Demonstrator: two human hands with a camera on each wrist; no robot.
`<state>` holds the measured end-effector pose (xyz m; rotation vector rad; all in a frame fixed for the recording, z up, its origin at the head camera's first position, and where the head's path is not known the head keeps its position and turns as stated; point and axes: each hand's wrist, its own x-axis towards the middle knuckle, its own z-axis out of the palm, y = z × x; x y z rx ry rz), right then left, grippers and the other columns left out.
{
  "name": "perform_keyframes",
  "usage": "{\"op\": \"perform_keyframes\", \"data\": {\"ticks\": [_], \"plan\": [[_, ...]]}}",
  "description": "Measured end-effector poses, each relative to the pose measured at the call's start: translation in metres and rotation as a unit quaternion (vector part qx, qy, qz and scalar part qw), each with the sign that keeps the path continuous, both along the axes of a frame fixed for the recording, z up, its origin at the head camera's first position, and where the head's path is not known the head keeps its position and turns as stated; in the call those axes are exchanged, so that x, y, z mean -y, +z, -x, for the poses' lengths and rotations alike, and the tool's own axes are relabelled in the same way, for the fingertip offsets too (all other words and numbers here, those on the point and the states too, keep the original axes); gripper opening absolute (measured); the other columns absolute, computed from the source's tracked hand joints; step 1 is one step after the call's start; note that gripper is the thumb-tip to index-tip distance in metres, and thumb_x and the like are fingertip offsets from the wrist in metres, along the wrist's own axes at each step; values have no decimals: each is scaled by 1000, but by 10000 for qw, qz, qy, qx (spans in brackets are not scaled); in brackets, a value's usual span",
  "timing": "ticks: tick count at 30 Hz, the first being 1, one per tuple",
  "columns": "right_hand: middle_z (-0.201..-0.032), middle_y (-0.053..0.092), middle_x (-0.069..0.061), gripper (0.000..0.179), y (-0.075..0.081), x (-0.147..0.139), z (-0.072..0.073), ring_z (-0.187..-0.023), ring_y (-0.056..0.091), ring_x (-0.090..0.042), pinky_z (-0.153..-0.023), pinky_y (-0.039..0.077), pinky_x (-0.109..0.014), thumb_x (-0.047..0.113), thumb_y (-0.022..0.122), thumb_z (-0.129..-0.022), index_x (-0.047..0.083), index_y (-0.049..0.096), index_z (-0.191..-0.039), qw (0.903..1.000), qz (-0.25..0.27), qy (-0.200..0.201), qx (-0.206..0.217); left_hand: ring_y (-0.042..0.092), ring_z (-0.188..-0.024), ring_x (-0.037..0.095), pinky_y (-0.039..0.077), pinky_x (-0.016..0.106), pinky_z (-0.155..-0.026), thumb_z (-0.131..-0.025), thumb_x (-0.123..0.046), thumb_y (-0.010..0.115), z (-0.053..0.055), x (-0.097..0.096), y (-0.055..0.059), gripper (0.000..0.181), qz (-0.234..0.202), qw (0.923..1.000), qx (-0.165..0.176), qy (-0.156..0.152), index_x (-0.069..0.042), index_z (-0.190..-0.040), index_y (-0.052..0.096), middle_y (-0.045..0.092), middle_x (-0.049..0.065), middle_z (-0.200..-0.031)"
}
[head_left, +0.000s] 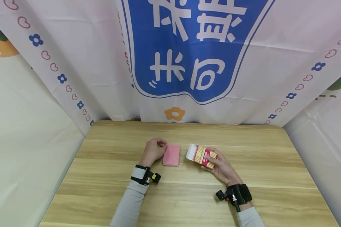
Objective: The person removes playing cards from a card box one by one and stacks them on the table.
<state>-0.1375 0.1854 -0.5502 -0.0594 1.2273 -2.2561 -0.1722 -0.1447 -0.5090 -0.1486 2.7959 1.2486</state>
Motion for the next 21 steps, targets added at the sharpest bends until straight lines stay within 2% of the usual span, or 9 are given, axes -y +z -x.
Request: {"op": "perform_keyframes", "data": {"ticks": [4,9,15,21], "plan": [[-148,45,-13,37,0,1,0,-125,64,-27,-99,61,-39,8,53,-111,21,49,-145,10000,-36,-32,68,70,-85,17,57,36,-78,-99,-18,73,0,0,1,16,-65,9999,-54,58,-9,-112,78,77,5,-100],[-149,43,-14,38,0,1,0,-126,63,-27,-98,61,-39,8,53,-111,21,47,-146,9998,-72,-88,180,72,-98,20,59,41,-88,-101,-20,72,-3,-4,8,23,-365,9992,-157,-9,-9,-121,75,75,6,-109],[-150,42,-15,39,2,1,0,-126,63,-27,-98,61,-38,8,51,-112,19,44,-149,9999,-15,-34,169,75,-96,24,62,40,-82,-103,-18,72,-13,-23,26,28,-1264,9895,-502,-495,-3,-126,72,75,10,-112],[-149,43,-15,41,2,-1,0,-126,63,-27,-98,61,-38,8,51,-112,19,42,-151,9999,29,-7,140,72,-88,18,62,35,-76,-103,-17,71,-25,-52,33,15,-1624,9772,-923,-1008,-10,-116,75,76,8,-107]]}}
